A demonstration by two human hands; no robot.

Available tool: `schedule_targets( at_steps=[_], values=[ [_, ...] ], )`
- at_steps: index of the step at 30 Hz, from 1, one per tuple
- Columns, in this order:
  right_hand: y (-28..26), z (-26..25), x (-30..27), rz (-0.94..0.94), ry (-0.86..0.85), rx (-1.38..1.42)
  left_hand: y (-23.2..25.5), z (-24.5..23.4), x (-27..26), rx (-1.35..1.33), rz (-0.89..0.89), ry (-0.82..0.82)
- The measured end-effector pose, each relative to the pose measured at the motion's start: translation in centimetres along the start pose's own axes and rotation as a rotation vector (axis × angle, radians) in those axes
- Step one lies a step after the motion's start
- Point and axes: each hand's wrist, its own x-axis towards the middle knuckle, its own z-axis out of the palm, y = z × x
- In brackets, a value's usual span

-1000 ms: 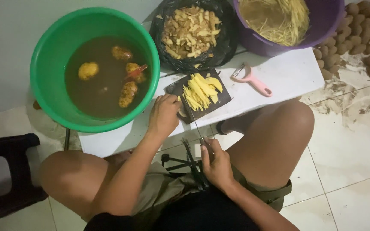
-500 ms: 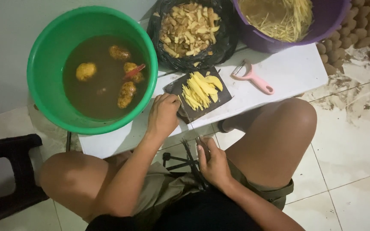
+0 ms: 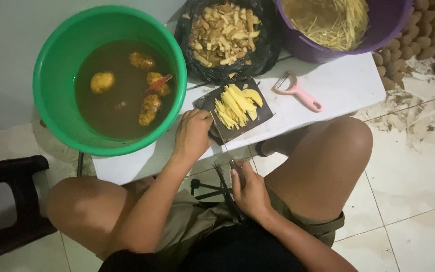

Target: Slicing peeled potatoes into thin strips on a cutting board using a knife in a food preparation area.

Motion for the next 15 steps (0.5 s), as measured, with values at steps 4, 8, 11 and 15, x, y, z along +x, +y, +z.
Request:
schedule_targets(
  at_steps=[4,8,11,15],
  values=[
    [-1.0,-0.2,0.5,-0.018,-0.008,-0.017,0.3,-0.7,-0.1,-0.012,-0.012,-0.010],
    [-0.6,0.1,0.6,-0.004,-0.011,-0.036,0.0,-0.3,-0.1,-0.012,0.018,0.024],
    [-0.8,-0.1,0.5,-0.006,-0.021,-0.019,0.1,-0.3,-0.3,-0.010,0.015,0.021],
    [0.0,0.3,0.8,-0.027,-0.020,-0.026,-0.1,0.1,-0.3,-0.024,0.006,0.018]
  ],
)
